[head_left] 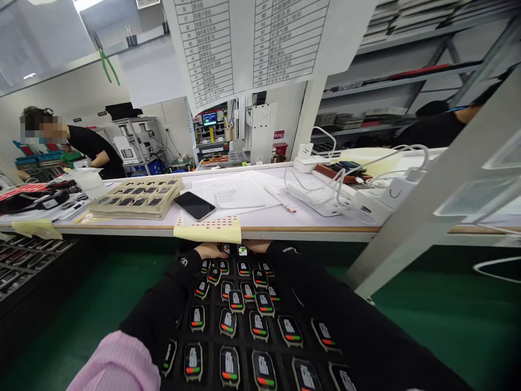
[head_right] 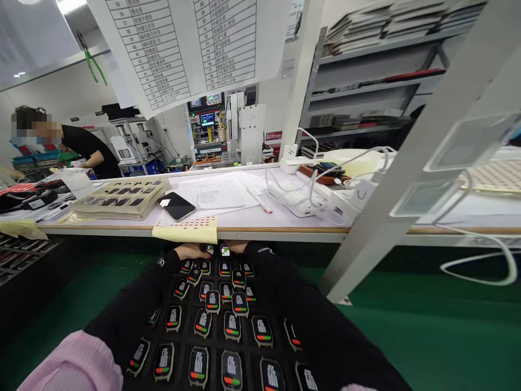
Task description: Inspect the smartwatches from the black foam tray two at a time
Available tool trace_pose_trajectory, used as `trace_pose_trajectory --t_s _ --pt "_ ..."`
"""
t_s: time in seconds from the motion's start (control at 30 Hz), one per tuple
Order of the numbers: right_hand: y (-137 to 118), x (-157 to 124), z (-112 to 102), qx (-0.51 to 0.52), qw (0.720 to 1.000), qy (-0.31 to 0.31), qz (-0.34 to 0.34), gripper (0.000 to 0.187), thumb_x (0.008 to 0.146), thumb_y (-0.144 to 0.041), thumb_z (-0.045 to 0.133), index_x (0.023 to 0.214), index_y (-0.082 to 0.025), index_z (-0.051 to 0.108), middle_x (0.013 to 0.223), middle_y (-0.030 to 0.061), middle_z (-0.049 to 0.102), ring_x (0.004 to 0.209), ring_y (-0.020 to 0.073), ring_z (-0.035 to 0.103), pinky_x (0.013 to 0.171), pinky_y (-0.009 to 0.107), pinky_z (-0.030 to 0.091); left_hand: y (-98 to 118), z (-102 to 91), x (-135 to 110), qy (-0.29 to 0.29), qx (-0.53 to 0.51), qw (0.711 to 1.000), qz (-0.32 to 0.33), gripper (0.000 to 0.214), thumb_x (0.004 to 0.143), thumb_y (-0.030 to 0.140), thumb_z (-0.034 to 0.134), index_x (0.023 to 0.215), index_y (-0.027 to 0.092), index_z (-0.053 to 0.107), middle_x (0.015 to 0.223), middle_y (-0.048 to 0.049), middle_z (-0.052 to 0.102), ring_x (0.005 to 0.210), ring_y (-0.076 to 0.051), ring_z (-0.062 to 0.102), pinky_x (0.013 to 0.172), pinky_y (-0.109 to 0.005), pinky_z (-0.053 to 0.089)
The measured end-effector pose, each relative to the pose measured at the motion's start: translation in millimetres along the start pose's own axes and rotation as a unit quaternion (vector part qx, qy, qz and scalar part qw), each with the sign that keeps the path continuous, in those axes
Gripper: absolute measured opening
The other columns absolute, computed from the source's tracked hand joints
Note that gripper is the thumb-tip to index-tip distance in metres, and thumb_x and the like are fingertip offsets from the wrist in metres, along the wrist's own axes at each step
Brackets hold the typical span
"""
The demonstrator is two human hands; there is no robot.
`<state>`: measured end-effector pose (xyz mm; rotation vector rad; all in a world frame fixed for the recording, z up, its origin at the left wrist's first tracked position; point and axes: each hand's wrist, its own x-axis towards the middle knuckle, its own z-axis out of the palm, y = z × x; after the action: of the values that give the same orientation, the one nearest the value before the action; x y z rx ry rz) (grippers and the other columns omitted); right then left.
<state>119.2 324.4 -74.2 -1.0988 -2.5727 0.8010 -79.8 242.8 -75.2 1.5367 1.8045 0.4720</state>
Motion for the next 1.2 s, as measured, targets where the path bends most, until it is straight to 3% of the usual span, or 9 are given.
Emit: trace_pose_trajectory --t_s 0.2,0.37,0.53,0.63,0.7,0.97,1.07,1.2 --pt "-10 -11 -1 0.191 0.975 -0.032 0.105 0.027 0.108 -0.033 0.067 0.128 -0.016 0.062 0.125 0.0106 0.06 0.103 0.0262 0.065 0.088 0.043 0.06 6 1.3 -17 0.01 -0.124 0.992 0.017 0.023 0.094 0.03 0.067 0.109 0.012 0.066 0.111 -0.0088 0.067 0.099 -0.021 0.066 0.088 -0.041 0.057" --pt "-26 -40 -2 0.369 0.913 -0.05 0.166 0.028 0.109 -0.034 0.067 0.127 -0.014 0.061 0.116 0.0092 0.062 0.092 0.0232 0.067 0.079 0.037 0.062 19 5.5 -63 0.04 -0.239 0.969 0.056 0.029 0.094 0.024 0.067 0.12 0.013 0.062 0.107 -0.0076 0.066 0.09 -0.018 0.066 0.078 -0.035 0.058" --pt "-53 -100 -9 0.514 0.842 -0.086 0.142 0.025 0.112 -0.036 0.06 0.11 -0.011 0.064 0.097 0.0063 0.065 0.07 0.0158 0.065 0.055 0.022 0.056 36 11.1 -130 0.049 -0.318 0.943 0.082 0.055 0.084 0.013 0.073 0.136 0.014 0.054 0.106 -0.0083 0.068 0.08 -0.014 0.065 0.062 -0.023 0.05" --pt "-72 -139 -14 0.574 0.81 -0.079 0.085 0.009 0.105 -0.021 0.066 0.103 -0.013 0.063 0.098 0.0099 0.068 0.07 0.0151 0.064 0.048 0.017 0.05 46 16.9 -165 0.067 -0.346 0.929 0.115 0.062 0.08 0.021 0.079 0.136 0.015 0.054 0.11 -0.0102 0.068 0.081 -0.014 0.064 0.059 -0.02 0.044" --pt "-84 -160 -14 0.6 0.797 -0.05 0.047 0.017 0.095 -0.018 0.075 0.106 -0.015 0.062 0.103 0.0097 0.068 0.07 0.0158 0.064 0.047 0.017 0.05 53 23.5 -182 0.084 -0.36 0.918 0.142 0.06 0.079 0.03 0.081 0.133 0.018 0.057 0.113 -0.0097 0.067 0.079 -0.013 0.064 0.055 -0.02 0.042" --pt "-112 -194 -5 0.606 0.786 0.113 -0.047 0.054 0.085 -0.061 0.079 0.11 -0.016 0.064 0.085 0.0045 0.061 0.064 0.0157 0.057 0.043 0.018 0.04 88 50.2 -204 0.17 -0.402 0.873 0.217 0.035 0.096 0.046 0.061 0.122 0.023 0.064 0.096 -0.0028 0.063 0.067 -0.007 0.052 0.054 -0.017 0.039" --pt "-114 -197 -8 0.589 0.791 0.149 -0.068 0.057 0.086 -0.063 0.078 0.115 -0.015 0.063 0.083 0.0034 0.061 0.059 0.013 0.051 0.044 0.017 0.036 93 51.9 -209 0.197 -0.4 0.864 0.234 0.035 0.097 0.046 0.061 0.124 0.026 0.064 0.104 -0.0029 0.063 0.066 -0.006 0.049 0.059 -0.016 0.044" --pt "-111 -202 -14 0.568 0.8 0.177 -0.083 0.059 0.091 -0.059 0.076 0.125 -0.015 0.059 0.096 0.0081 0.065 0.054 0.009 0.041 0.045 0.017 0.031 94 53.8 -213 0.213 -0.391 0.857 0.258 0.03 0.095 0.041 0.065 0.124 0.032 0.064 0.114 0.0 0.065 0.063 -0.004 0.046 0.072 -0.016 0.05"
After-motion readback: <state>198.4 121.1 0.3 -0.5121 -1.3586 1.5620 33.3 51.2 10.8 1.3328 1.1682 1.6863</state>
